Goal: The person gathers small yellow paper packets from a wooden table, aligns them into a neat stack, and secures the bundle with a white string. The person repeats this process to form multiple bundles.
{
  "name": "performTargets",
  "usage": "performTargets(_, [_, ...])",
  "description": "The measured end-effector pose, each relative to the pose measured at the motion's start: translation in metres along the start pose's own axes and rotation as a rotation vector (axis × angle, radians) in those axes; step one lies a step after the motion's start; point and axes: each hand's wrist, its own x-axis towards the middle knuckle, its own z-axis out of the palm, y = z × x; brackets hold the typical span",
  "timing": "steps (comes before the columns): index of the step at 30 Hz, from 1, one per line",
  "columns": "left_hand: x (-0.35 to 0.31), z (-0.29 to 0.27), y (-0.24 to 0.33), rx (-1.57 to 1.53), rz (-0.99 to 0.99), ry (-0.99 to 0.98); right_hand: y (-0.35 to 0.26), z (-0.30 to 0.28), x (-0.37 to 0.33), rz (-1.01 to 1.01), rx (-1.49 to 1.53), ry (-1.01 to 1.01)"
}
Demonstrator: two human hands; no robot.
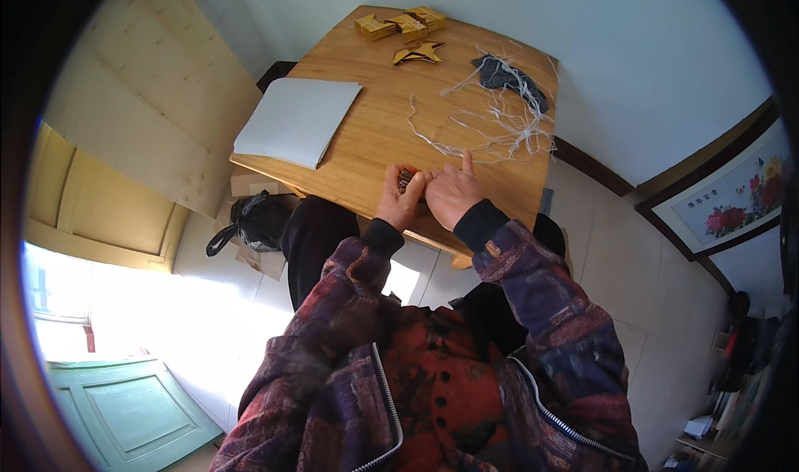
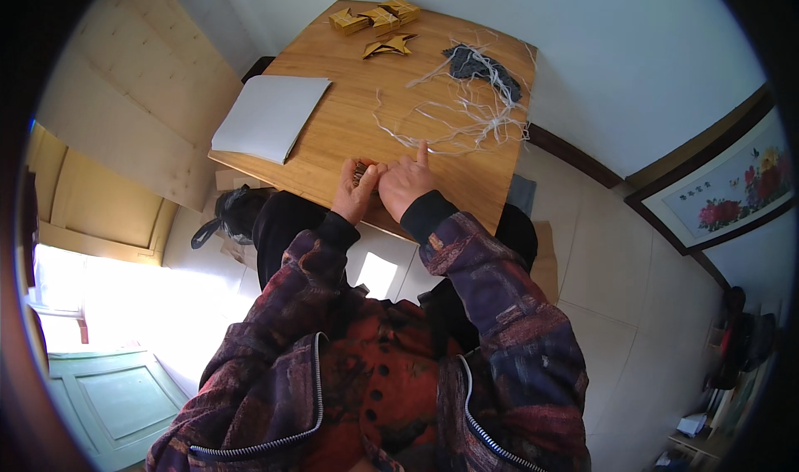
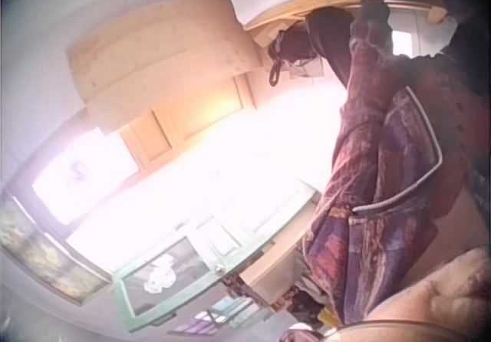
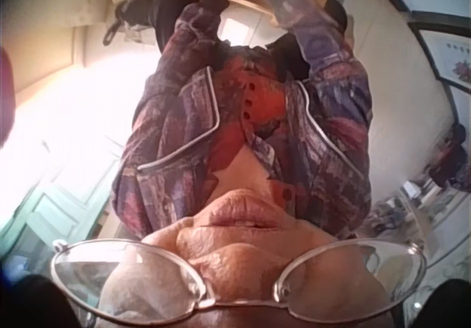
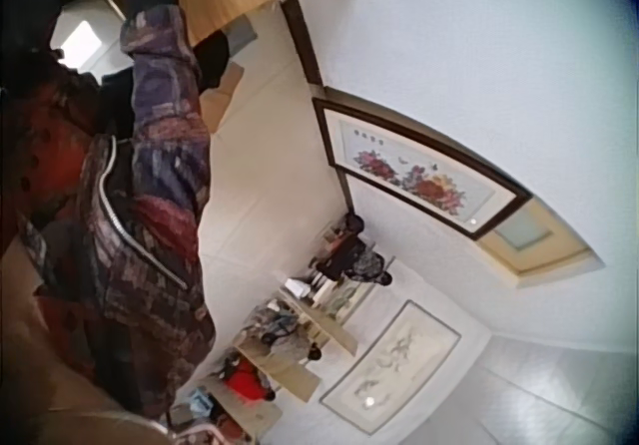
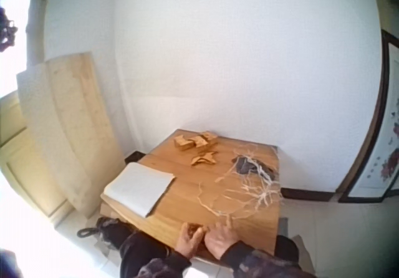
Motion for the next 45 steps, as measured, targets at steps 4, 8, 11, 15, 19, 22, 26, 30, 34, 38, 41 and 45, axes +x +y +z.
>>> performTargets(4, [-0.011,-0.015,0.045,0.740,0.433,-0.114,0.001,0.002,0.002,0.004,-0.008,0.000])
performTargets(8, [-0.013,-0.013,0.069,1.355,0.528,-0.352,0.002,0.003,0.002,-0.058,-0.093,-0.003])
performTargets(11, [-0.002,-0.005,0.068,1.464,0.509,-0.368,0.002,0.001,0.002,-0.029,-0.026,-0.006])
performTargets(15, [0.008,0.000,0.061,1.475,0.389,-0.377,0.001,-0.008,0.003,-0.038,-0.070,-0.126])
performTargets(19, [0.009,0.003,0.061,1.469,0.359,-0.379,0.011,-0.021,-0.005,-0.041,0.042,-0.106])
performTargets(22, [0.008,0.005,0.062,1.480,0.351,-0.344,0.040,-0.025,-0.030,0.014,0.409,0.038])
performTargets(26, [0.010,0.006,0.063,1.488,0.333,-0.395,0.064,-0.012,-0.062,0.124,0.752,0.055])
performTargets(30, [0.010,0.009,0.066,1.476,0.404,-0.402,0.061,0.015,-0.059,0.157,0.823,0.018])
performTargets(34, [0.009,0.014,0.074,1.515,0.337,-0.451,0.052,0.037,-0.037,0.052,1.082,0.191])
performTargets(38, [0.011,0.019,0.077,1.574,0.340,-0.479,0.050,0.049,-0.032,0.054,1.100,0.285])
performTargets(41, [0.012,0.019,0.074,1.594,0.341,-0.482,0.047,0.054,-0.033,0.091,1.104,0.355])
performTargets(45, [0.018,0.019,0.067,1.663,0.339,-0.492,0.046,0.055,-0.031,0.113,1.202,0.354])
